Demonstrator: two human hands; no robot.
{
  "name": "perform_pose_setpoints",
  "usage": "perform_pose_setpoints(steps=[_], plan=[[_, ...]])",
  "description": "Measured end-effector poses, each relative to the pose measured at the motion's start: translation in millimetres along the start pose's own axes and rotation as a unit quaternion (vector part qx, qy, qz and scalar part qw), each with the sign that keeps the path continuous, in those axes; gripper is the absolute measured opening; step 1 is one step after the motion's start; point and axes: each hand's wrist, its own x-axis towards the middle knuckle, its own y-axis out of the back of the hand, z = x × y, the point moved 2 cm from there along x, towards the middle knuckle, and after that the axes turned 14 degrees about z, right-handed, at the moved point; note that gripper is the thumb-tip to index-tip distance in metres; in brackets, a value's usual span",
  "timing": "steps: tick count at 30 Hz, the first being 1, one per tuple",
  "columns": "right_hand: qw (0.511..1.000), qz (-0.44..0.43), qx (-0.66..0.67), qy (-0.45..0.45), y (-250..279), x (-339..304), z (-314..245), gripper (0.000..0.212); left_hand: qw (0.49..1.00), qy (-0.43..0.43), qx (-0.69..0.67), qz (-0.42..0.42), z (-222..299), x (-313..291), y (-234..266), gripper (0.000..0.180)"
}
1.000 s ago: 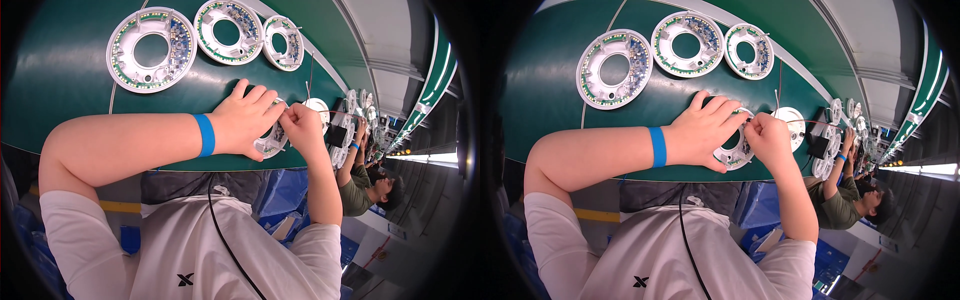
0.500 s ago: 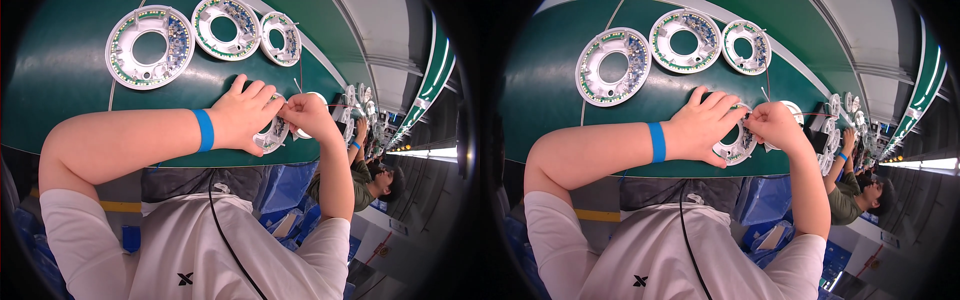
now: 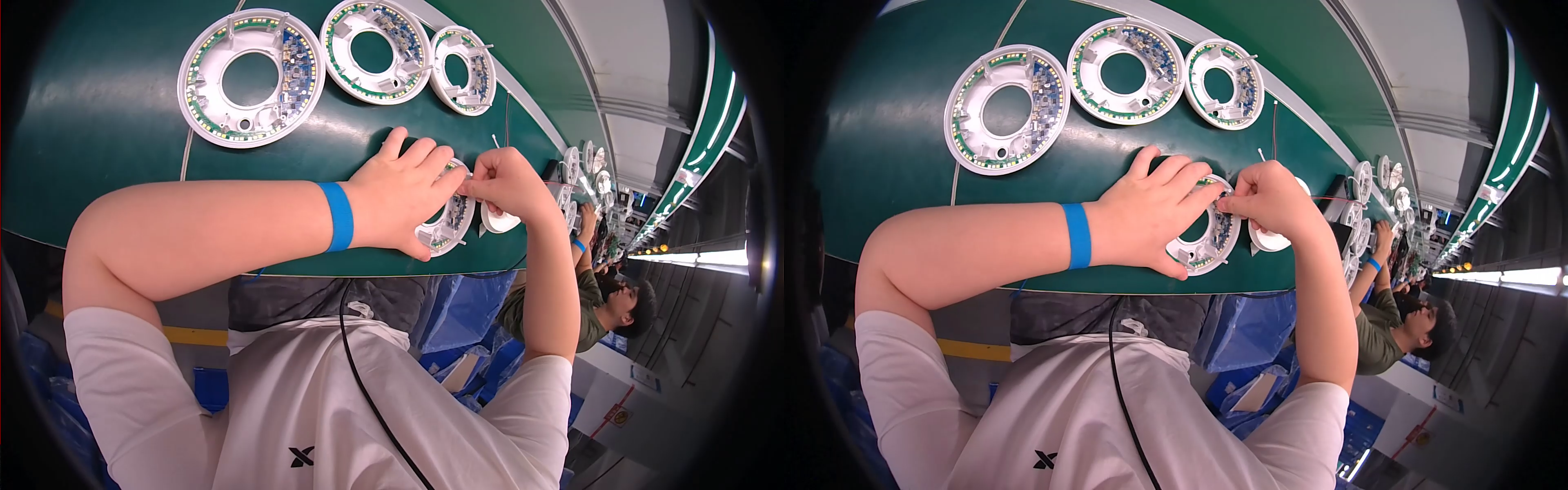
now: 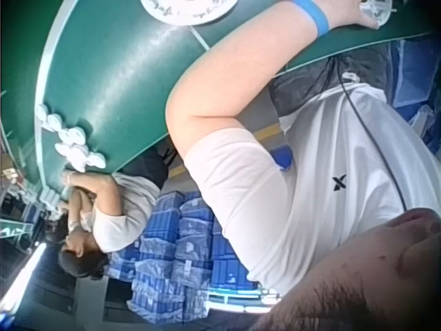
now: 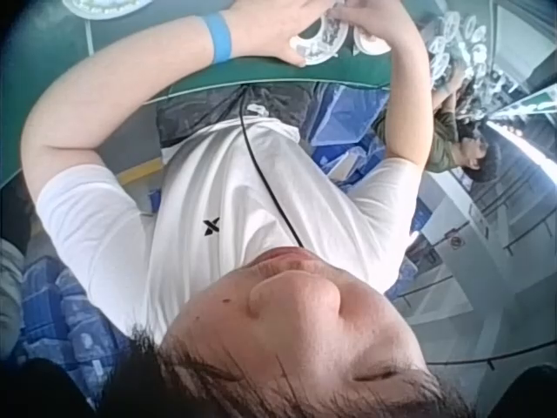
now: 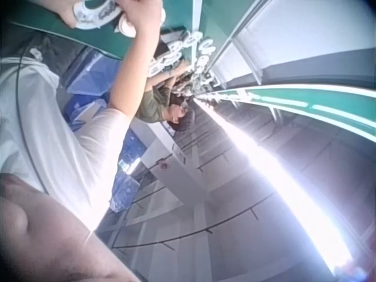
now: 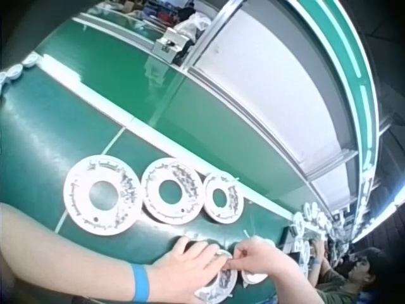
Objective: Assembling circular LED light fixture components on a production line.
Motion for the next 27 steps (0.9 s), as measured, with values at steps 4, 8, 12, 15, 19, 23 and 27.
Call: perform_pose_setpoints(steps=[4, 8, 12, 15, 19, 23, 27], plan=[[1.0, -0.019, 0.003, -0.012, 2, 4, 2, 0.032, 1.0, 0.007, -0.002, -0.007, 3, 3, 2, 0.105], [0.999, 0.014, -0.043, -0.01, 6, 8, -2, 0.036, 0.998, -0.024, 0.017, 0.059, 2, 2, 3, 0.102], [0.993, 0.096, -0.051, 0.055, 2, -4, 2, 0.039, 1.0, -0.003, -0.001, 0.007, 4, 0, 6, 0.109], [0.975, 0.154, -0.045, 0.155, 9, -23, -1, 0.04, 1.0, -0.006, 0.005, 0.008, 3, -2, 7, 0.11], [0.922, 0.368, 0.047, 0.114, 54, -18, 0, 0.036, 1.0, -0.015, 0.003, 0.01, 3, 1, 7, 0.11], [0.879, 0.456, 0.074, 0.118, 67, 21, 17, 0.042, 0.999, -0.027, 0.003, 0.039, 3, -1, 10, 0.106], [0.906, 0.347, 0.231, 0.069, 56, 32, 25, 0.029, 1.0, -0.017, 0.001, 0.016, 3, -2, 8, 0.11]])
